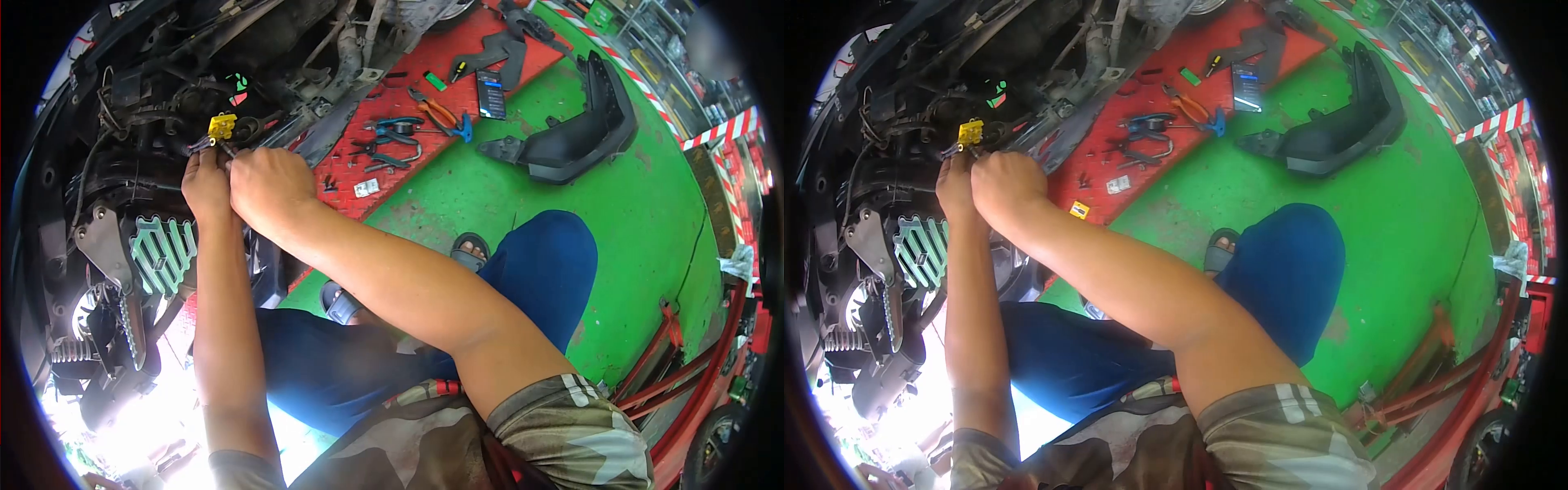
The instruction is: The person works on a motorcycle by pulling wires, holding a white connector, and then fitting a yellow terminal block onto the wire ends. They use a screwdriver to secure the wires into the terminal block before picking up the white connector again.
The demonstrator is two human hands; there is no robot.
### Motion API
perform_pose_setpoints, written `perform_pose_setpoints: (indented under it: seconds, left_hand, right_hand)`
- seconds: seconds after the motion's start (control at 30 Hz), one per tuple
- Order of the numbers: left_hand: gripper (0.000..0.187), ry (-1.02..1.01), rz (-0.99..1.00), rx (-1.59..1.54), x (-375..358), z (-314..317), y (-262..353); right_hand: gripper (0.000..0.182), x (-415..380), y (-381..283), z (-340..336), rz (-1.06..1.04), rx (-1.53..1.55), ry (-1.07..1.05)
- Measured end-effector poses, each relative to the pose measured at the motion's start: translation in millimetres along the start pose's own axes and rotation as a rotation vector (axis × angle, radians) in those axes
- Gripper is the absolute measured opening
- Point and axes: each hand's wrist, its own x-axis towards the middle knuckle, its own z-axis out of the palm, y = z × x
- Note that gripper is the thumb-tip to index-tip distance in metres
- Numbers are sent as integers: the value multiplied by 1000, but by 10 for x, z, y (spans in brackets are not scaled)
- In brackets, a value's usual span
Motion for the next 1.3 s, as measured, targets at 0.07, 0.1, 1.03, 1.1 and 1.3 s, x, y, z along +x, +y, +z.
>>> perform_pose_setpoints:
  seconds: [0.07, 0.1, 1.03, 1.1, 1.3]
  left_hand:
    - [16, 7, -12, 23, -14, 28, 53]
    - [14, 41, -31, -7, -72, 93, 112]
    - [20, 81, 32, 193, -171, 133, 219]
    - [19, 69, 45, 123, -163, 166, 228]
    - [17, 88, 2, -9, -187, 202, 249]
  right_hand:
    - [26, 8, 2, -2, 21, 29, 15]
    - [28, 8, -4, -24, 89, 110, 22]
    - [26, 64, -133, -12, 139, 52, -48]
    - [35, 82, -111, 43, 171, 91, -5]
    - [38, 75, -84, 131, 321, 396, 50]
